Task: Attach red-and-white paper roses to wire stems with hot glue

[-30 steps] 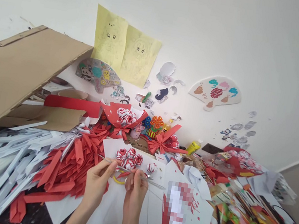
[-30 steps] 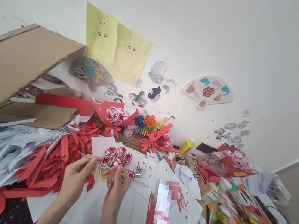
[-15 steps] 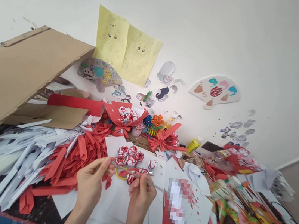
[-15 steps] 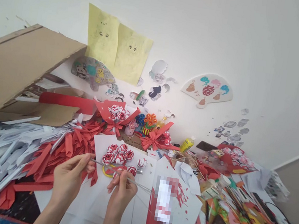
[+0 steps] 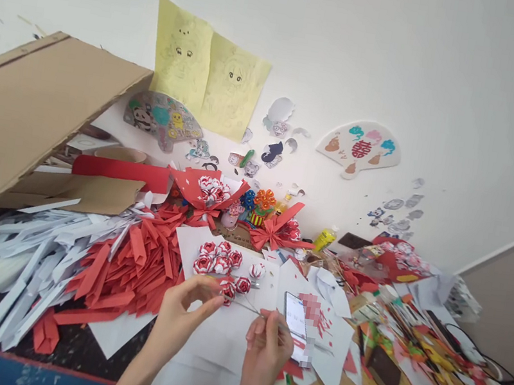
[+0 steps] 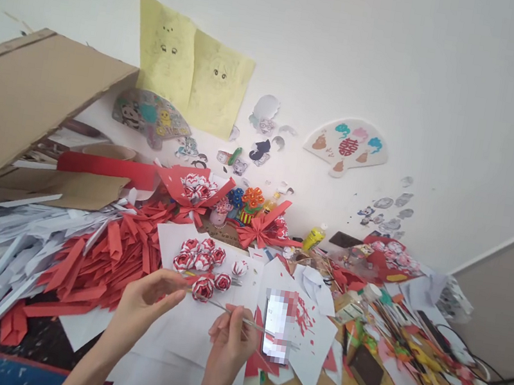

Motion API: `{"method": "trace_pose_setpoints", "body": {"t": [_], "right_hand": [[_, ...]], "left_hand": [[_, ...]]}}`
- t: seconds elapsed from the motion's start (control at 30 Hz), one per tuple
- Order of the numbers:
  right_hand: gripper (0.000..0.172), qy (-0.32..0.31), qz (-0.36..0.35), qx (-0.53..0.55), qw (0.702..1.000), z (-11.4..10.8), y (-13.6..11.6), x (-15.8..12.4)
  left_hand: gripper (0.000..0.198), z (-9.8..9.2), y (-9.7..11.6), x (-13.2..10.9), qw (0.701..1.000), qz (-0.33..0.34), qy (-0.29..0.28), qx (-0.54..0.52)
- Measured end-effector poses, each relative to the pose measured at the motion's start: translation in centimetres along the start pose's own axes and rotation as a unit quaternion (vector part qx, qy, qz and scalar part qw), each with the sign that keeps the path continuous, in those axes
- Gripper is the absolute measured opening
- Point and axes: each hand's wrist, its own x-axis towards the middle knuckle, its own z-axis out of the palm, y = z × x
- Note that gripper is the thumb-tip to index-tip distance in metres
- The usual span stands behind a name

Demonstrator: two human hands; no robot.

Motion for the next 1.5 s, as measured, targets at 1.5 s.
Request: {"method": "trace_pose_setpoints", "body": {"t": [1.5], "right_hand": [[0.043,-0.040,-0.046,-0.173,0.983,1.3,-8.7,5.1]], "left_hand": [[0.028,2.9,0.9,2.4,0.954,-0.016,-0.264,0.139]]}}
